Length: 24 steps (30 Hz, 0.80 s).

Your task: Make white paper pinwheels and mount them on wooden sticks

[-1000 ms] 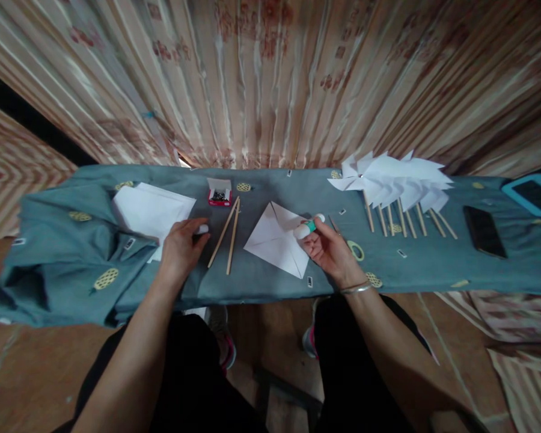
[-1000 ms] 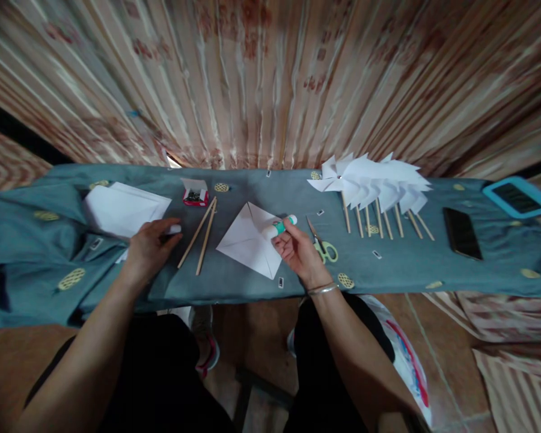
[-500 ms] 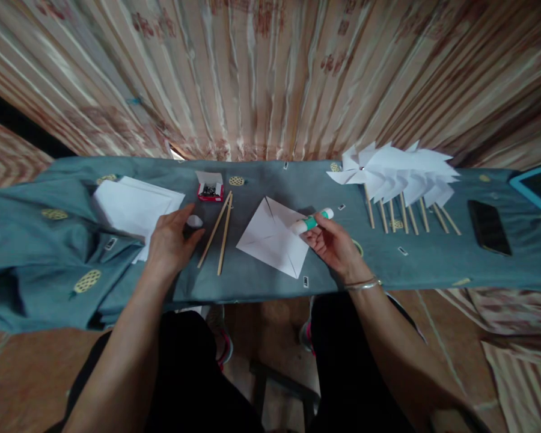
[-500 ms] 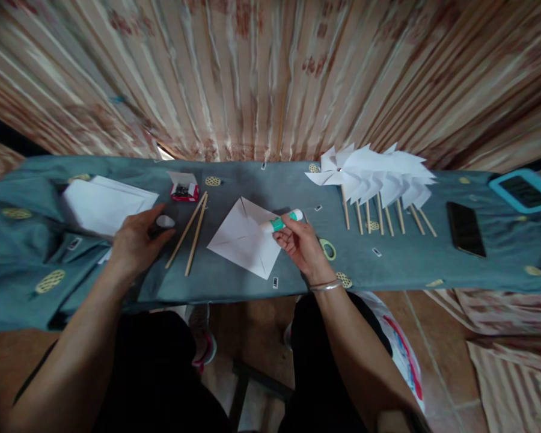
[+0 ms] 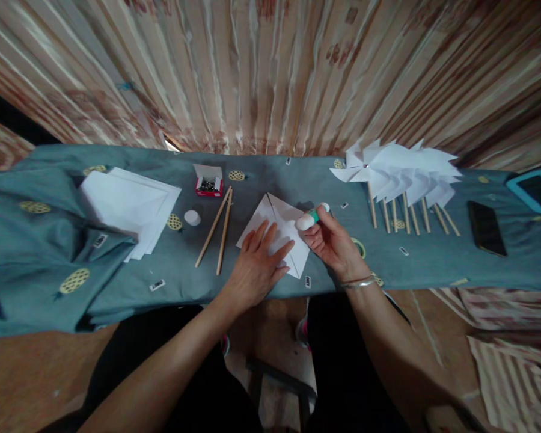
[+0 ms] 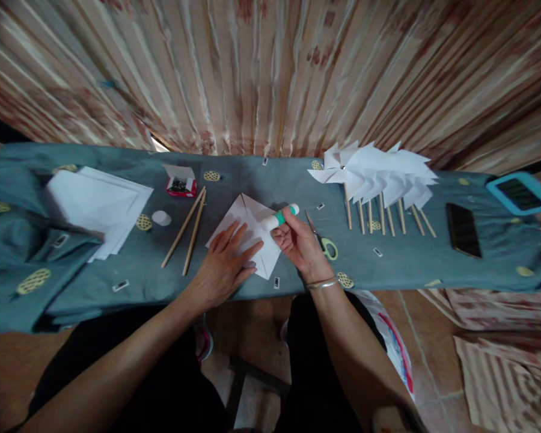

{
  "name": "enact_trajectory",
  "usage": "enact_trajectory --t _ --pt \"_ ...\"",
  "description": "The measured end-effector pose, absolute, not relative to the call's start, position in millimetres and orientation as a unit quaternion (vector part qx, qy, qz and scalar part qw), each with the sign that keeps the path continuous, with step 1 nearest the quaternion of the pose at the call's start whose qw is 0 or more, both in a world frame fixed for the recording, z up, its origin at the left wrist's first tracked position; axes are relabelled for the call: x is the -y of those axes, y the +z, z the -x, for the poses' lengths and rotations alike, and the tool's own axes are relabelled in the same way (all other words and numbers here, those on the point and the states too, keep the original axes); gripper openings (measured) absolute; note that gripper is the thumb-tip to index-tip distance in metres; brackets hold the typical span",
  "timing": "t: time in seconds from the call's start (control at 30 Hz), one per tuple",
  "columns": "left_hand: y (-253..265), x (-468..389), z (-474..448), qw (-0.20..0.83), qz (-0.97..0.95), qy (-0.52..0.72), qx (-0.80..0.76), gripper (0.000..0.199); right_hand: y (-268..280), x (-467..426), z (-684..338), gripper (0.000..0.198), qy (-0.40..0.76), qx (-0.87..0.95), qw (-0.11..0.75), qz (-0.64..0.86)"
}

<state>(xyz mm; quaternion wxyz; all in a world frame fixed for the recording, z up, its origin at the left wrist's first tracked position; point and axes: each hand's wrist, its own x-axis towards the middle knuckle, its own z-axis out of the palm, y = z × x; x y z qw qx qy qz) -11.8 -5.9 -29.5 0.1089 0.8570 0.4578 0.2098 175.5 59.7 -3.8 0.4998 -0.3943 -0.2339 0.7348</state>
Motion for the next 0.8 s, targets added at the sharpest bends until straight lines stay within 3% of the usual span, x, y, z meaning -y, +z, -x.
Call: enact_trajectory --t 0.23,0.8 --pt "-36.0 4.5 11.6 0.126 -0.852 0.205 -0.465 0.045 -8.2 -63.4 -168.8 0.040 0.560 0.418 0.485 0.526" --pt "-31.8 5.7 8.5 0.159 -0.833 0.224 -0.479 0.040 -19.1 -63.5 -158.4 0.033 0.445 0.535 0.444 0.565"
